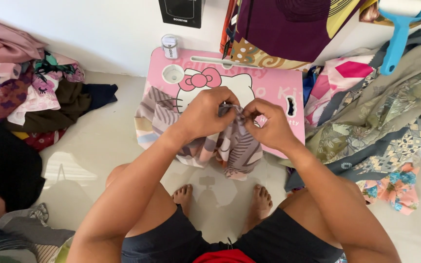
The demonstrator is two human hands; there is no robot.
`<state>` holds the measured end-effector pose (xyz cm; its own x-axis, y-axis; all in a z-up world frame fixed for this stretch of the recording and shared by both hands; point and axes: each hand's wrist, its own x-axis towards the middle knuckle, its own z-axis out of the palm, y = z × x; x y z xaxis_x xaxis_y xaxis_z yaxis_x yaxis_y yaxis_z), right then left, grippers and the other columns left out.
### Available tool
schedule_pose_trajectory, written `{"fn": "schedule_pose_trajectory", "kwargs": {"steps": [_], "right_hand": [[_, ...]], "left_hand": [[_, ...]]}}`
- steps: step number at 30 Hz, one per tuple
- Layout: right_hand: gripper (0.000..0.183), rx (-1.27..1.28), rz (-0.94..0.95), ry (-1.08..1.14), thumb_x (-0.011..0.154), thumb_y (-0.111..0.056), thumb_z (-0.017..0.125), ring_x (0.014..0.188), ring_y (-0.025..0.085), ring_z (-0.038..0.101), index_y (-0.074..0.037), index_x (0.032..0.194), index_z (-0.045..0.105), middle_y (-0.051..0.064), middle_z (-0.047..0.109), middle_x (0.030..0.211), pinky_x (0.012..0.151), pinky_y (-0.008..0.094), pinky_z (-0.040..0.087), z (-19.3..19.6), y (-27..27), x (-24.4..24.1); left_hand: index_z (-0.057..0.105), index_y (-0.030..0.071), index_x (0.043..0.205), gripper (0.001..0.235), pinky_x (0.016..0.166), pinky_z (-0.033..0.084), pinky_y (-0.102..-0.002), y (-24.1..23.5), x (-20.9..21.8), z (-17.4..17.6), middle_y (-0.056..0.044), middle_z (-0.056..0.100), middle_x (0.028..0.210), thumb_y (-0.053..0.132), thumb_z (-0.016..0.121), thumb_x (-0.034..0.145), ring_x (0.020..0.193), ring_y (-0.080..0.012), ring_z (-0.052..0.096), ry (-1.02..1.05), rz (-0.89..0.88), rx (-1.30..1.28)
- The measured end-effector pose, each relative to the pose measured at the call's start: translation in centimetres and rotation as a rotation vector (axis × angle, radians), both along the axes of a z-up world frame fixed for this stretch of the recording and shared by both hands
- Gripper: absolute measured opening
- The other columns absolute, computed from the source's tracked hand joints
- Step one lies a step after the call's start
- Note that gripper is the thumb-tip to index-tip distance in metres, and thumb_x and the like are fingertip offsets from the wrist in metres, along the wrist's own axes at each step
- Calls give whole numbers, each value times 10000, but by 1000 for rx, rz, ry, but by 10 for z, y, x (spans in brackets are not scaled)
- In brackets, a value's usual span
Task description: The person folds a patterned cloth on a small table by smoothing it with their hands and aligning the edges.
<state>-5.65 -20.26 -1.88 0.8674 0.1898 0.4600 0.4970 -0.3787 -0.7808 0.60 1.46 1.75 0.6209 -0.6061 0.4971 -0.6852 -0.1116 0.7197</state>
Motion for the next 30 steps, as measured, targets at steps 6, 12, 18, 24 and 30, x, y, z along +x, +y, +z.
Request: {"fn": "schedule_pose_trajectory", "kwargs": {"steps": [6,12,18,24,30], "right_hand": [[185,20,32,-32,754,150,631,694,218,642,-2,846,682,130,641,768,638,377,546,-7,8,0],[146,5,80,-20,773,129,636,696,219,618,-11,810,654,114,620,753,644,384,530,-16,11,-9],[132,-30,127,-19,770,91,668,719,237,611,-28,827,677,95,614,790,676,392,520,-35,2,-6],[145,-56,108,-9,751,97,690,770,224,608,3,861,678,117,604,847,704,394,508,-38,-10,-4],[149,-26,128,37,734,93,698,760,212,626,6,855,704,127,657,878,678,368,525,-33,-6,-3]], "left_hand": [[711,61,904,106,697,583,-401,10,2,4,-118,696,800,33,714,802,790,-342,720,-19,16,-45],[712,83,893,113,694,566,-401,19,2,9,-103,676,794,29,720,794,786,-337,706,-65,72,-86],[724,105,881,125,714,554,-372,24,5,17,-86,665,787,17,703,794,762,-320,690,-76,112,-203],[734,100,882,137,715,543,-367,36,9,23,-87,664,791,2,706,790,758,-310,681,-84,116,-232],[732,76,899,159,708,540,-382,36,9,19,-107,658,785,-24,702,779,743,-322,674,-84,111,-253]]}}
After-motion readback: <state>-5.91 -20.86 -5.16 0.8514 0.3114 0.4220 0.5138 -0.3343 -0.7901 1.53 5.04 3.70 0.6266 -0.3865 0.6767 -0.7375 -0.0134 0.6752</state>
